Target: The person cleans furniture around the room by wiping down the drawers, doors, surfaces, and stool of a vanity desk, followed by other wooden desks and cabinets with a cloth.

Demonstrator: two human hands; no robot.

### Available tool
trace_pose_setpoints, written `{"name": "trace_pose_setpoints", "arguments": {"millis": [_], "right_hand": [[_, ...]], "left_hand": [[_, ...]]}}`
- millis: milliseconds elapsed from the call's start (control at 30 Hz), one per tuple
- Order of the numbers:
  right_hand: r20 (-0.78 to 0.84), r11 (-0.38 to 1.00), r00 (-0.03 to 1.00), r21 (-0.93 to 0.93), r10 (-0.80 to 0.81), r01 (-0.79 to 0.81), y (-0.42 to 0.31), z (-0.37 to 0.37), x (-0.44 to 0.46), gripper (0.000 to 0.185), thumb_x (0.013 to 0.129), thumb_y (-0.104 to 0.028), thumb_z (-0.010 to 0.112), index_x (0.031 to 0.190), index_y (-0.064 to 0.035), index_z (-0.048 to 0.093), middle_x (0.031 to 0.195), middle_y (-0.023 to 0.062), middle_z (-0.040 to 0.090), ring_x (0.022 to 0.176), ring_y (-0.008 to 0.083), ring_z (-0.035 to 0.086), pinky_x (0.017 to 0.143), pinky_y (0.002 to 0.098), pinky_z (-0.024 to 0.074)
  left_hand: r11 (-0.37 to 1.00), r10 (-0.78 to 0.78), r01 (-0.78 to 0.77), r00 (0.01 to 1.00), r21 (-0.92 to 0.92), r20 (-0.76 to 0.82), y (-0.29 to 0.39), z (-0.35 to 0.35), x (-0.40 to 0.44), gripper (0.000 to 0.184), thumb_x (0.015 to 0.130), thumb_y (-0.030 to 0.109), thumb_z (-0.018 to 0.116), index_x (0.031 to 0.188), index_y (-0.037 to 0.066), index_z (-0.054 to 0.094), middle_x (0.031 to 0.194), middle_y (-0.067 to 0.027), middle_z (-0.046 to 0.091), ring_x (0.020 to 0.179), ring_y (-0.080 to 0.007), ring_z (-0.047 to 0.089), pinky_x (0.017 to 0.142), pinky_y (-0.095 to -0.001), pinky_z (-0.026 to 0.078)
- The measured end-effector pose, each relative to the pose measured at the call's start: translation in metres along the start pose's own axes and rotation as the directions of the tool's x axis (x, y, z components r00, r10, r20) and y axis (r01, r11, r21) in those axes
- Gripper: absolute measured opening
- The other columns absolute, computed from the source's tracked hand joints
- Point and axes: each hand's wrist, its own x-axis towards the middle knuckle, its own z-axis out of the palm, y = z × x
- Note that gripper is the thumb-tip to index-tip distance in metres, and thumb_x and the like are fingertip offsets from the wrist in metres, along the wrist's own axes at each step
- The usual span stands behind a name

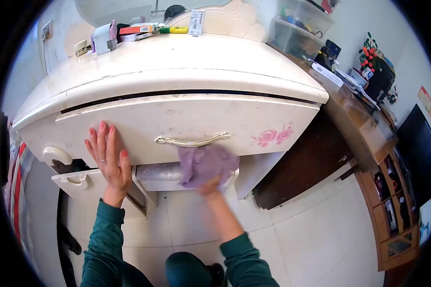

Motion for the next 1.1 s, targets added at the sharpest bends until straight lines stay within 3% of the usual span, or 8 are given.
{"name": "trace_pose_setpoints", "arguments": {"millis": [100,233,267,367,433,767,900,1100], "right_hand": [[0.043,0.997,0.997,0.019,0.07,-0.071,0.06,-0.022,0.022,0.035,0.082,-0.016,0.052,0.112,0.0014,0.053,0.112,0.0129,0.053,0.111,0.0265,0.046,0.093,0.0392,0.0358],[0.218,0.885,0.974,0.437,0.07,-0.161,0.028,-0.075,0.084,0.026,0.074,-0.003,0.055,0.099,-0.0019,0.061,0.103,0.0125,0.059,0.094,0.0263,0.055,0.083,0.0378,0.0425],[0.219,0.94,0.947,0.301,-0.233,0.161,0.006,-0.07,0.1,0.023,0.069,-0.001,0.057,0.091,-0.0029,0.064,0.096,0.0138,0.061,0.093,0.0302,0.056,0.078,0.0341,0.0456],[0.127,0.888,0.933,0.372,-0.335,0.269,-0.049,-0.053,0.118,0.02,0.066,-0.003,0.059,0.086,-0.0043,0.064,0.086,0.0126,0.061,0.086,0.029,0.057,0.075,0.033,0.0463],[0.347,0.912,0.845,0.098,-0.406,0.398,-0.057,-0.054,0.122,0.016,0.065,-0.004,0.06,0.08,-0.0057,0.064,0.081,0.01,0.059,0.08,0.0248,0.056,0.072,0.0353,0.0459],[0.004,0.908,0.933,0.229,-0.361,0.35,-0.072,-0.029,0.123,0.007,0.058,-0.002,0.057,0.056,-0.0044,0.05,0.055,0.0094,0.044,0.052,0.028,0.042,0.06,0.0406,0.0383],[0.127,0.746,0.749,0.292,-0.65,0.598,-0.116,0.009,0.114,0.009,0.057,-0.018,0.059,0.054,-0.0102,0.055,0.061,0.0057,0.046,0.077,0.0256,0.044,0.068,0.0403,0.0355],[0.152,0.701,0.702,0.358,-0.695,0.617,-0.1,0.008,0.14,0.013,0.066,-0.017,0.057,0.073,-0.011,0.065,0.086,0.0098,0.053,0.096,0.0284,0.045,0.084,0.038,0.0381]], "left_hand": [[0.999,0.035,-0.035,0.999,-0.022,-0.025,-0.019,-0.009,-0.009,0.046,0.083,0.012,0.043,0.127,0.002,0.043,0.135,-0.018,0.037,0.131,-0.0344,0.023,0.107,-0.0476,0.01],[0.993,-0.102,0.108,0.988,0.052,-0.113,-0.04,-0.009,-0.026,0.051,0.087,0.019,0.046,0.133,0.001,0.033,0.14,-0.0174,0.026,0.133,-0.0345,0.018,0.107,-0.0453,0.011],[0.97,-0.244,0.239,0.958,-0.048,-0.15,-0.042,-0.006,-0.03,0.054,0.089,0.022,0.047,0.135,0.0,0.029,0.142,-0.0164,0.022,0.133,-0.0342,0.016,0.107,-0.0442,0.011],[0.968,-0.25,0.247,0.953,-0.039,-0.173,-0.037,0.001,-0.028,0.058,0.09,0.025,0.048,0.136,0.0,0.024,0.145,-0.0153,0.015,0.134,-0.0328,0.013,0.108,-0.042,0.011],[0.964,-0.265,0.261,0.947,-0.044,-0.181,-0.037,0.0,-0.029,0.058,0.089,0.026,0.049,0.136,0.0,0.025,0.144,-0.0156,0.017,0.134,-0.032,0.013,0.108,-0.0415,0.011],[0.974,-0.212,0.199,0.968,-0.106,-0.133,-0.042,-0.011,-0.027,0.06,0.086,0.016,0.055,0.135,-0.001,0.026,0.143,-0.0171,0.021,0.133,-0.0353,0.015,0.107,-0.044,0.014],[0.97,-0.198,0.161,0.959,-0.183,-0.205,-0.039,-0.007,-0.024,0.061,0.085,0.016,0.055,0.135,-0.001,0.024,0.141,-0.0184,0.023,0.133,-0.0351,0.018,0.107,-0.044,0.014],[0.969,-0.244,0.23,0.95,-0.09,-0.196,-0.038,-0.002,-0.037,0.058,0.085,0.016,0.057,0.133,-0.001,0.03,0.14,-0.0193,0.025,0.131,-0.0335,0.022,0.107,-0.0422,0.016]]}}
